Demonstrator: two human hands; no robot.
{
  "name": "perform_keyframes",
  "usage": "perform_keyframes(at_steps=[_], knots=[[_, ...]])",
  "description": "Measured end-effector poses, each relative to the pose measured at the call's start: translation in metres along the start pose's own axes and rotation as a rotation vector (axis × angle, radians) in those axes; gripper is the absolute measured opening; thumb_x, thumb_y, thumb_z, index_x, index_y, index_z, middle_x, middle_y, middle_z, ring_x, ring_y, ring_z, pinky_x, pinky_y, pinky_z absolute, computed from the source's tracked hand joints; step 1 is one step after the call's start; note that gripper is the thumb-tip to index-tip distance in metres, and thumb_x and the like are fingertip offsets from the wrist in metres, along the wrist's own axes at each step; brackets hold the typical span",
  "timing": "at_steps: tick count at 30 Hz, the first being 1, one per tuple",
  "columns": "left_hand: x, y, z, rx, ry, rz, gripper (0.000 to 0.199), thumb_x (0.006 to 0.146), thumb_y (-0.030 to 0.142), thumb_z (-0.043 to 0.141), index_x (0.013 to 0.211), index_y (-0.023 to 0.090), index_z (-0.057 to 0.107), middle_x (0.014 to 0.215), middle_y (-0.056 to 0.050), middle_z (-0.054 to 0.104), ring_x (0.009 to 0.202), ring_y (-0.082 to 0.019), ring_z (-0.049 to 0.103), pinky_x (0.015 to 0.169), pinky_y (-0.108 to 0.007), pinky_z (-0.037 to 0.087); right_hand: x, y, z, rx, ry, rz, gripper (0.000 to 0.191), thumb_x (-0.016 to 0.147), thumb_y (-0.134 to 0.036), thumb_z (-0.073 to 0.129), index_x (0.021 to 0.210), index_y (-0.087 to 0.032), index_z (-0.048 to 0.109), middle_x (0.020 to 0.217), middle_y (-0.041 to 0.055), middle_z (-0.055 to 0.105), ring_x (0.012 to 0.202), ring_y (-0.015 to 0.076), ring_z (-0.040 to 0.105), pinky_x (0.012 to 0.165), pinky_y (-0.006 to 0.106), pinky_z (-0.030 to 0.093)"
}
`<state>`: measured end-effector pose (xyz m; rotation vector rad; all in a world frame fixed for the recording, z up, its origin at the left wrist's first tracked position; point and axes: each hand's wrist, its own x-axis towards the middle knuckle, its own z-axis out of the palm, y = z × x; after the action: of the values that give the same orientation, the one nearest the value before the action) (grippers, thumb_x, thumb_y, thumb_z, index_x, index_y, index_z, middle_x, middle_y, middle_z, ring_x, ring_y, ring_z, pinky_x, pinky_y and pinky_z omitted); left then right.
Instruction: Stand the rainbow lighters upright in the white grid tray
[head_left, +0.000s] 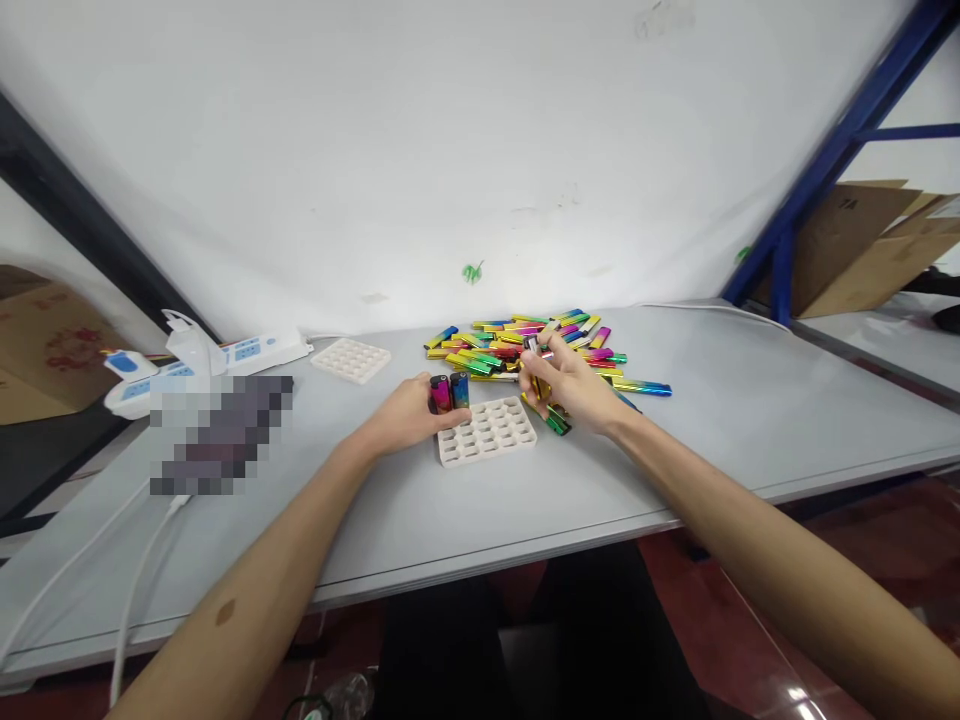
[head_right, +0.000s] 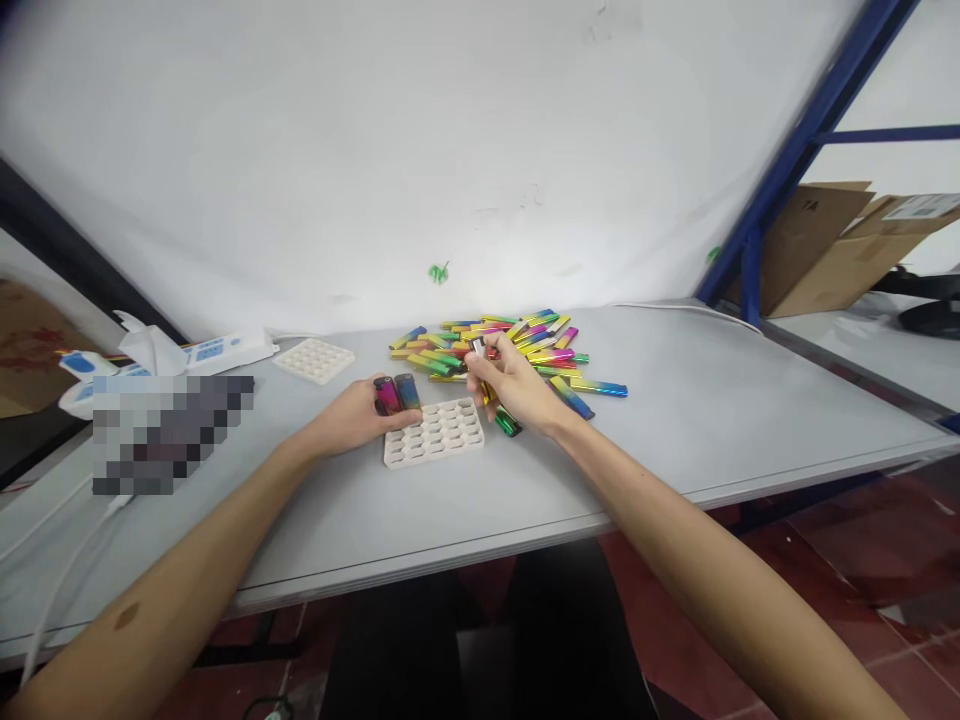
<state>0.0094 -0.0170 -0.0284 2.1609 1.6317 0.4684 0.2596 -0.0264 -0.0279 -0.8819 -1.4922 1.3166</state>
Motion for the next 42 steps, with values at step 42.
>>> perform_keyframes(at_steps=[42], knots=[[-0.0004,-0.0002,-0.0002,-0.016,-0.010,0.019,0.052,0.070,0.069,0.067,0.075,0.023,0.043,0.073,-0.001,0.055,0.064,-0.020,0.054,0.057,-0.033,0.040,0.0003,-0.0009,0.0048,-0.127,0.032,-0.019,0.037,0.096,-0.051,0.038,0.084,-0.021,0.056,0.077,0.0001,0.050,0.064,0.0136,0.047,0.057,0.026,0.039]])
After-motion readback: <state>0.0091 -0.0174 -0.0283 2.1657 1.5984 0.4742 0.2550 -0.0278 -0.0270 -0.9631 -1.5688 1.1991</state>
